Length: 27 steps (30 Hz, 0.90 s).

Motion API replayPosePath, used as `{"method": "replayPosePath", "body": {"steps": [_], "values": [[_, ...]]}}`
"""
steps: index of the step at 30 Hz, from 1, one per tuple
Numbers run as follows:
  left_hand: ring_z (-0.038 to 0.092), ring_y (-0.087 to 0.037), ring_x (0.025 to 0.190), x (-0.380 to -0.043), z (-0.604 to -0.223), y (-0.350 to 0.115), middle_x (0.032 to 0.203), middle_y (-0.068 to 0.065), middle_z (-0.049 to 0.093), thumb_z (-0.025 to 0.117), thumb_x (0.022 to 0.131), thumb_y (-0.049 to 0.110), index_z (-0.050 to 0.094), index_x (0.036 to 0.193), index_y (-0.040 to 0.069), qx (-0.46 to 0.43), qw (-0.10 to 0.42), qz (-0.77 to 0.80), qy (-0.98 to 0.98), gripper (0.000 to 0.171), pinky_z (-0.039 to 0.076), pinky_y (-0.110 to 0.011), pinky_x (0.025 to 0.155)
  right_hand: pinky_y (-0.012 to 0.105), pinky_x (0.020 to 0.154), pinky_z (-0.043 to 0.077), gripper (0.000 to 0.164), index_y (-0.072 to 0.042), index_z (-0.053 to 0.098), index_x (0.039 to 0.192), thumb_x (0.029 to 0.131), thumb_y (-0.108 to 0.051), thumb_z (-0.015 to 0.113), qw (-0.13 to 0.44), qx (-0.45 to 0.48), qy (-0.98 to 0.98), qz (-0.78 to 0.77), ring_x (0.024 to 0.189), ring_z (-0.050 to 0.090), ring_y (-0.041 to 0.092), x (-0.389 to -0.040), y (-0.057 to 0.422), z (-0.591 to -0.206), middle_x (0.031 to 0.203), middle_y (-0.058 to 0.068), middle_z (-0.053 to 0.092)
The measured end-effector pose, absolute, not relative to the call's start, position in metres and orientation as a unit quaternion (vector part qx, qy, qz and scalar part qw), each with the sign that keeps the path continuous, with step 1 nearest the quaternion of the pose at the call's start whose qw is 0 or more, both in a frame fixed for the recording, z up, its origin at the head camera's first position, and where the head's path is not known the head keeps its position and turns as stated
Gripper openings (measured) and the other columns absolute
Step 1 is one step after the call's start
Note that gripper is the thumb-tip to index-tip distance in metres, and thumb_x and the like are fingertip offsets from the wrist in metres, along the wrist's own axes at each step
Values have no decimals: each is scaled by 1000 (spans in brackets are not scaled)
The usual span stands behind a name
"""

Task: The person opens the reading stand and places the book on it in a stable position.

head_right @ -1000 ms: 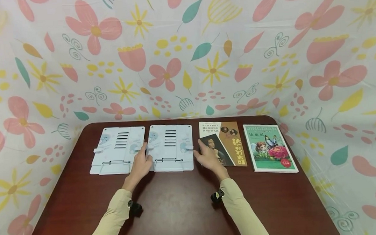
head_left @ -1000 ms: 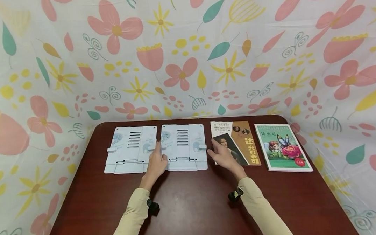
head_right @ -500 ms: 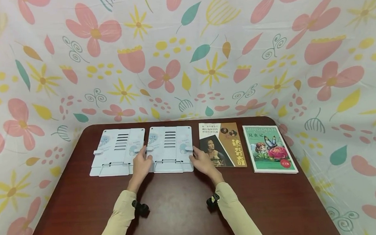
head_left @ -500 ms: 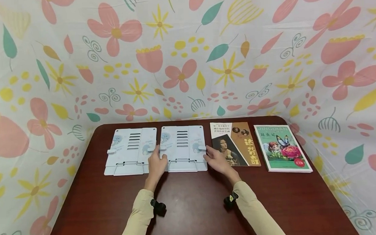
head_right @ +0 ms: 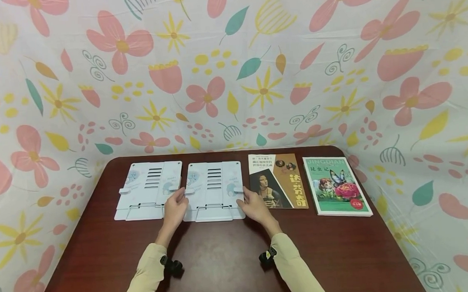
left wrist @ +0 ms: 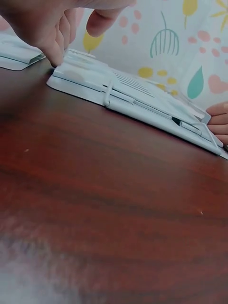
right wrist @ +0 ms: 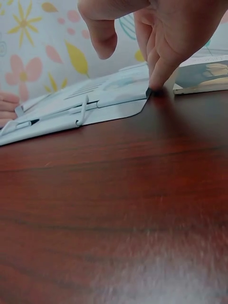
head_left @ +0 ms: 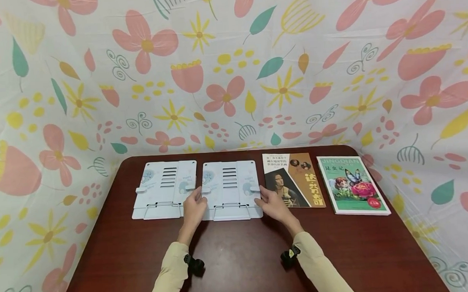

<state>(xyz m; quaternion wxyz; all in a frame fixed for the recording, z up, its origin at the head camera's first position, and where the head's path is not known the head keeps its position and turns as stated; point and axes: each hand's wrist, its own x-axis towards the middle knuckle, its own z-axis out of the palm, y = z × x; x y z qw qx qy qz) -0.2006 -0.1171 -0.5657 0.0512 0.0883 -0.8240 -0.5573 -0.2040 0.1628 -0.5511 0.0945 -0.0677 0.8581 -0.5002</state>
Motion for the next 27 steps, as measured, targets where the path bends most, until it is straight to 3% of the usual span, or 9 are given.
{"method": "replayPosePath", "body": {"steps": [6, 15, 22, 27], "values": [[63, -34, 126, -193, -564, -122, 137, -21, 63, 53, 96, 10, 60, 139, -2, 89, 52, -569, -816, 44, 51, -45, 105, 45, 109, 44, 63, 13, 31, 152, 100, -10, 59, 90, -59, 861, -498, 143, 43, 36, -195, 164, -552, 158, 29, 34], [70, -28, 114, -173, -569, -129, 121, -14, 74, 58, 93, 10, 72, 125, 4, 106, 63, -551, -825, 35, 56, -43, 96, 43, 102, 52, 50, 15, 44, 145, 100, -5, 56, 63, -56, 867, -491, 133, 56, 38, -173, 166, -558, 147, 31, 49], [76, -23, 96, -166, -572, -137, 99, -9, 79, 67, 88, 4, 81, 105, 8, 79, 88, -524, -843, 22, 57, -23, 76, 42, 95, 56, 45, 15, 51, 139, 98, -1, 58, 35, -69, 887, -455, 126, 61, 35, -157, 172, -557, 139, 31, 57], [77, -21, 89, -167, -572, -140, 92, -9, 80, 70, 85, 2, 82, 97, 8, 54, 83, -537, -838, 18, 55, -16, 72, 38, 87, 55, 41, 9, 57, 138, 98, -1, 60, 3, -71, 907, -415, 123, 62, 29, -149, 178, -555, 134, 26, 63]]}}
